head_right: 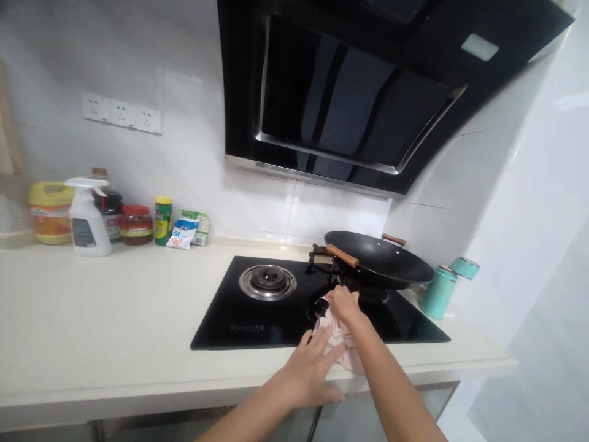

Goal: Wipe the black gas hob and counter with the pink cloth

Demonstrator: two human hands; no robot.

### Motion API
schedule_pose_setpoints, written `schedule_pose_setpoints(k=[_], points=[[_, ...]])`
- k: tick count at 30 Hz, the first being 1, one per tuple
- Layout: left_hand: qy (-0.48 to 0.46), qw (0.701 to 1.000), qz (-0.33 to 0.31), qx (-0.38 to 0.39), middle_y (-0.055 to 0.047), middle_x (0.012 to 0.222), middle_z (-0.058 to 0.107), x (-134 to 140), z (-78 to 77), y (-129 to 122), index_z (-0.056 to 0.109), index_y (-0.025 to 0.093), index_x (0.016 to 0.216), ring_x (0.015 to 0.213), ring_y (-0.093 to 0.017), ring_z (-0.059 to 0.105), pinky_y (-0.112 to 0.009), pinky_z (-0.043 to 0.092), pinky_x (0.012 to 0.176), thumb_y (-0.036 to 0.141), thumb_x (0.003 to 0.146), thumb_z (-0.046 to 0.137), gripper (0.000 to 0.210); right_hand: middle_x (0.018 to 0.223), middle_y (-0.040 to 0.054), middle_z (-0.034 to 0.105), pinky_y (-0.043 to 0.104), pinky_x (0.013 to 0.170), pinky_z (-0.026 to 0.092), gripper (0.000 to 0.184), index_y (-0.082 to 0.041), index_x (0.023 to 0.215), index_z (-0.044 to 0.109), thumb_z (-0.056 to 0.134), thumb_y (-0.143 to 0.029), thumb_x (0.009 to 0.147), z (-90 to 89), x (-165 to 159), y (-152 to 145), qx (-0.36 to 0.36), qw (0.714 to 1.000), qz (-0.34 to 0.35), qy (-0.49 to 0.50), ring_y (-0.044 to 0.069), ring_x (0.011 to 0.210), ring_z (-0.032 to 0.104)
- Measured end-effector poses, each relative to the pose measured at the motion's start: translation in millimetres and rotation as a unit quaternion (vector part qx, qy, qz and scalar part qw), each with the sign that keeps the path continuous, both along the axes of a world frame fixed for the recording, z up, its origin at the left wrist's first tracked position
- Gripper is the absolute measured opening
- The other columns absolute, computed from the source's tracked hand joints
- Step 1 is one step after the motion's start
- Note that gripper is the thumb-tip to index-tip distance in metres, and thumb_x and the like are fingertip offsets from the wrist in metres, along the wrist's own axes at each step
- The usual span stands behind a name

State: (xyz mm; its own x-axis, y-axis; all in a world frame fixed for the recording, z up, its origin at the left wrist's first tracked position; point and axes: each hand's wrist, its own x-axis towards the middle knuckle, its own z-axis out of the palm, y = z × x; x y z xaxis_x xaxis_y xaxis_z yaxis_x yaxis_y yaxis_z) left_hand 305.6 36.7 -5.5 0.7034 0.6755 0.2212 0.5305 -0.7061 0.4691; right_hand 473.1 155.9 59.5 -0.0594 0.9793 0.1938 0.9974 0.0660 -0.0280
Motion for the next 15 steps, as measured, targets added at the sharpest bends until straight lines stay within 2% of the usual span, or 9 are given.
schedule_pose_setpoints(k=[4, 7, 11, 15], points=[[0.006, 1.000, -0.003, 0.001, -0.015, 0.171, 0.000, 1.8, -1.2, 1.6, 0.030, 0.029, 0.157, 0.157, -0.036, 0.000, -0.061, 0.004, 0.125, 0.066, 0.078, 0.069, 0.096, 0.141, 0.0046, 0.055, 0.052, 0.102, 0.034, 0.033, -0.039, 0.105, 0.078, 0.047, -0.031, 0.097, 1.5, 9.4, 8.0, -0.056, 0.997, 0.031, -0.049, 0.031, 0.128, 0.046], [-0.004, 1.000, 0.006, 0.009, -0.013, 0.171, 0.007, 1.8, -0.4, 2.4, 0.035, 0.031, 0.155, 0.157, -0.035, 0.005, -0.061, 0.007, 0.125, 0.063, 0.079, 0.070, 0.090, 0.155, 0.0035, 0.043, 0.057, 0.107, 0.029, 0.034, -0.037, 0.109, 0.077, 0.047, -0.026, 0.096, -1.9, 10.6, 6.7, -0.064, 0.995, 0.030, -0.065, 0.034, 0.139, 0.036], [-0.015, 1.000, 0.013, 0.018, -0.012, 0.170, 0.017, -0.3, 3.2, -1.2, 0.049, 0.031, 0.146, 0.156, -0.036, 0.012, -0.060, 0.012, 0.125, 0.057, 0.082, 0.071, 0.073, 0.165, 0.0040, 0.027, 0.062, 0.112, 0.018, 0.037, -0.031, 0.111, 0.075, 0.041, -0.026, 0.098, -10.2, 8.7, -12.5, -0.033, 0.997, 0.012, -0.075, 0.038, 0.151, 0.014], [-0.021, 0.999, 0.016, 0.041, -0.011, 0.166, 0.031, -3.8, 5.0, -9.6, 0.060, 0.029, 0.132, 0.154, -0.034, 0.022, -0.058, 0.016, 0.125, 0.049, 0.084, 0.071, 0.053, 0.165, 0.0054, 0.028, 0.061, 0.114, 0.016, 0.040, -0.028, 0.109, 0.075, 0.036, -0.029, 0.101, -16.2, 10.0, -41.0, -0.010, 0.997, -0.011, -0.080, 0.037, 0.152, 0.013]])
